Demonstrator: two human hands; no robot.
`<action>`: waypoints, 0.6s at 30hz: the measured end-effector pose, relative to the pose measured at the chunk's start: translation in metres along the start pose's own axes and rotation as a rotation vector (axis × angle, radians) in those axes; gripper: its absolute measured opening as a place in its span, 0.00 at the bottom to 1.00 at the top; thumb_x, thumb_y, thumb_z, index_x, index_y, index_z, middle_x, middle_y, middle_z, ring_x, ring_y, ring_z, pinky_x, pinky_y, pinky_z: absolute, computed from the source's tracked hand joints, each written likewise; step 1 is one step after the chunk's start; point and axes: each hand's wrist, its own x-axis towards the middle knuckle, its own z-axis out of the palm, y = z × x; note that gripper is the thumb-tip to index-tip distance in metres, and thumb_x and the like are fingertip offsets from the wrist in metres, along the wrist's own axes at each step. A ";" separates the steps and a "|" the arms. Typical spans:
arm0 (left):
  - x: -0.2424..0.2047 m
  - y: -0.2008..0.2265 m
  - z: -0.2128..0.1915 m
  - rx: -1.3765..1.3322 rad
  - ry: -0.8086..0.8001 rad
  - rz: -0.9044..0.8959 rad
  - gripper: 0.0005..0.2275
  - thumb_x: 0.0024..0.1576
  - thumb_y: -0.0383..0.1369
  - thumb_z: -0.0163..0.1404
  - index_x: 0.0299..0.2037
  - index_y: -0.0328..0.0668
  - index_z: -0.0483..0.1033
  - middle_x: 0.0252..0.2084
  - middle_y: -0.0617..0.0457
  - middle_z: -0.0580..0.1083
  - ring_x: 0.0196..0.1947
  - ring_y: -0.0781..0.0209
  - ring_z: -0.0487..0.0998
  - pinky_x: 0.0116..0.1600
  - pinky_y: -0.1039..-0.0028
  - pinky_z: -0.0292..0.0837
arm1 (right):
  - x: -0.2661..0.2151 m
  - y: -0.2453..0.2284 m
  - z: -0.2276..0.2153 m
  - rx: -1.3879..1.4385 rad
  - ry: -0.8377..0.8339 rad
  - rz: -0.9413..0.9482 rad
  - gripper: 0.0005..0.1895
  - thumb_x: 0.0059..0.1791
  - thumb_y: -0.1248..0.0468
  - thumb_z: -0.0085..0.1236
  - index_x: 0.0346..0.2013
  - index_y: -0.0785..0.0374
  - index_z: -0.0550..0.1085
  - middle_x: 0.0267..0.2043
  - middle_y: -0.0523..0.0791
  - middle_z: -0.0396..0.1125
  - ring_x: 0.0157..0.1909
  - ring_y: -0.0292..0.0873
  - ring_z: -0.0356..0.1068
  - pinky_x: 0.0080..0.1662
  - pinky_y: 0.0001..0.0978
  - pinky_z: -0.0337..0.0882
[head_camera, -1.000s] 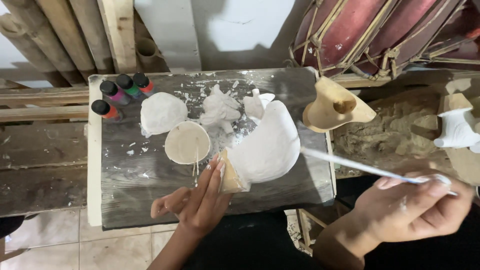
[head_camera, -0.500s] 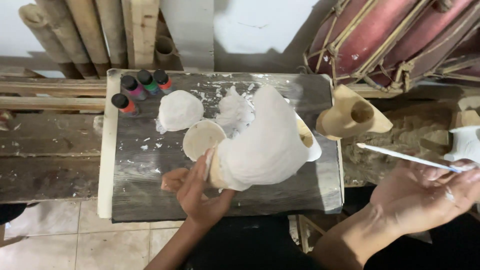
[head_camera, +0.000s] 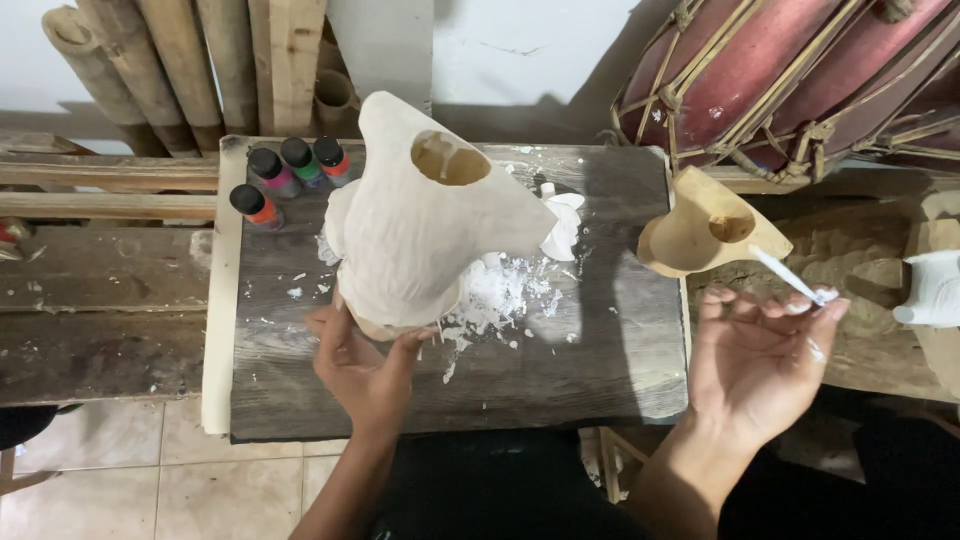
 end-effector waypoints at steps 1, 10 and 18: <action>-0.002 0.000 -0.001 0.000 0.000 0.002 0.40 0.38 0.26 0.71 0.66 0.33 0.69 0.45 0.54 0.65 0.51 0.61 0.59 0.62 0.73 0.62 | 0.000 0.001 -0.002 0.002 -0.001 0.000 0.11 0.52 0.54 0.67 0.34 0.57 0.81 0.33 0.40 0.73 0.38 0.37 0.73 0.56 0.39 0.72; -0.021 0.010 -0.008 0.122 -0.083 0.137 0.43 0.35 0.36 0.73 0.65 0.36 0.69 0.47 0.50 0.60 0.52 0.58 0.59 0.60 0.66 0.66 | 0.000 -0.019 -0.021 0.044 0.086 -0.004 0.13 0.51 0.53 0.67 0.28 0.56 0.79 0.29 0.40 0.70 0.37 0.38 0.71 0.54 0.39 0.71; -0.044 0.031 0.008 0.345 -0.324 0.558 0.33 0.46 0.35 0.75 0.60 0.38 0.72 0.56 0.40 0.79 0.57 0.57 0.83 0.68 0.70 0.64 | -0.004 -0.058 -0.073 -0.113 0.190 -0.204 0.03 0.54 0.51 0.68 0.39 0.41 0.82 0.36 0.27 0.72 0.38 0.27 0.66 0.50 0.34 0.60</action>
